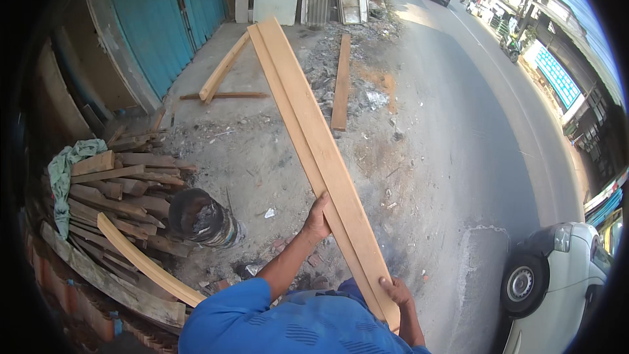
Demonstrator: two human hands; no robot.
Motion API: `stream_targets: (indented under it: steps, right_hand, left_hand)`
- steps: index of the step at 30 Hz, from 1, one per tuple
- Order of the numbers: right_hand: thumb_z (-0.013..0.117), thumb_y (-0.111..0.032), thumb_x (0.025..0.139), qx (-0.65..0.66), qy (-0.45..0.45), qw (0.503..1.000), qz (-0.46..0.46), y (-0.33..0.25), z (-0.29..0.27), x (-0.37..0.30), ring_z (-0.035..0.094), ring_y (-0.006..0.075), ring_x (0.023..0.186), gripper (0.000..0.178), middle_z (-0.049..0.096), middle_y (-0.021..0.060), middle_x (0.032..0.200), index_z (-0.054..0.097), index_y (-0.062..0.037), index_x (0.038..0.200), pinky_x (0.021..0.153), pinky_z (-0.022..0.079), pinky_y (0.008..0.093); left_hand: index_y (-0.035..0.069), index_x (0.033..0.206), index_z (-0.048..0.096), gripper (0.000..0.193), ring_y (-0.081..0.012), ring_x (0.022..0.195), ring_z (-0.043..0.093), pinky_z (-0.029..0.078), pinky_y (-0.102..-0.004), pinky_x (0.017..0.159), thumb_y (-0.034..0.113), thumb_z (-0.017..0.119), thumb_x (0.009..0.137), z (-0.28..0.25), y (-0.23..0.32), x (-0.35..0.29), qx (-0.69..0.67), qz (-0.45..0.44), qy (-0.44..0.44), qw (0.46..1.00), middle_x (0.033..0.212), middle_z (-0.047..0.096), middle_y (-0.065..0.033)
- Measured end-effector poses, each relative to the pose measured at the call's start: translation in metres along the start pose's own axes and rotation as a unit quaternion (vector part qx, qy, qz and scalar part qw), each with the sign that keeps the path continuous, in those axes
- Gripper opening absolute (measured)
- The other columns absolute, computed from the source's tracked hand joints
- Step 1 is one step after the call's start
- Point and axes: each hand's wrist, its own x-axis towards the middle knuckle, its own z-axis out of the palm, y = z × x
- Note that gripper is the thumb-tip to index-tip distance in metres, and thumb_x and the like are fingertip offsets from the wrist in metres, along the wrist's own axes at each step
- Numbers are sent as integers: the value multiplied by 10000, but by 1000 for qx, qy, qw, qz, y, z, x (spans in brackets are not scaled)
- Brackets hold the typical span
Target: The person selects a wooden plank from a stack inside a workshop, carries it outside, and places it on the ground to form a frame structure.
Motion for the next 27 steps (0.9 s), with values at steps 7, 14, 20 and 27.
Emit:
stream_targets:
  steps: [7,14,20,27]
  right_hand:
    - [561,-518,903,-134,-54,989,-22,-64,-31,64,609,156,826,592,667,78,941,655,35,1090,769,489,309]
    - [301,-490,1016,13,-234,972,9,-94,-8,221,567,177,1050,592,614,89,1193,559,-24,1273,920,454,337]
    - [283,-495,1021,74,-357,925,105,-161,-25,377,605,164,967,579,645,109,1123,556,-57,1283,852,497,317]
    - [291,-577,981,-74,-321,943,54,-144,-41,526,598,246,1044,720,653,193,1115,635,28,1168,952,435,365]
  left_hand:
    - [78,1353,403,717,-230,1080,583,504,-394,900,652,387,924,-29,23,72,-20,104,123,987,1228,547,-92]
    - [130,1031,586,671,-313,733,655,551,-442,651,709,275,901,-92,58,171,-130,139,90,978,843,652,-113]
    - [113,996,591,675,-332,659,641,538,-468,609,707,288,891,-109,113,280,-61,190,86,976,770,649,-147]
    - [120,1271,453,621,-252,1022,567,469,-408,877,628,409,916,-94,181,327,98,334,251,903,1106,565,-91]
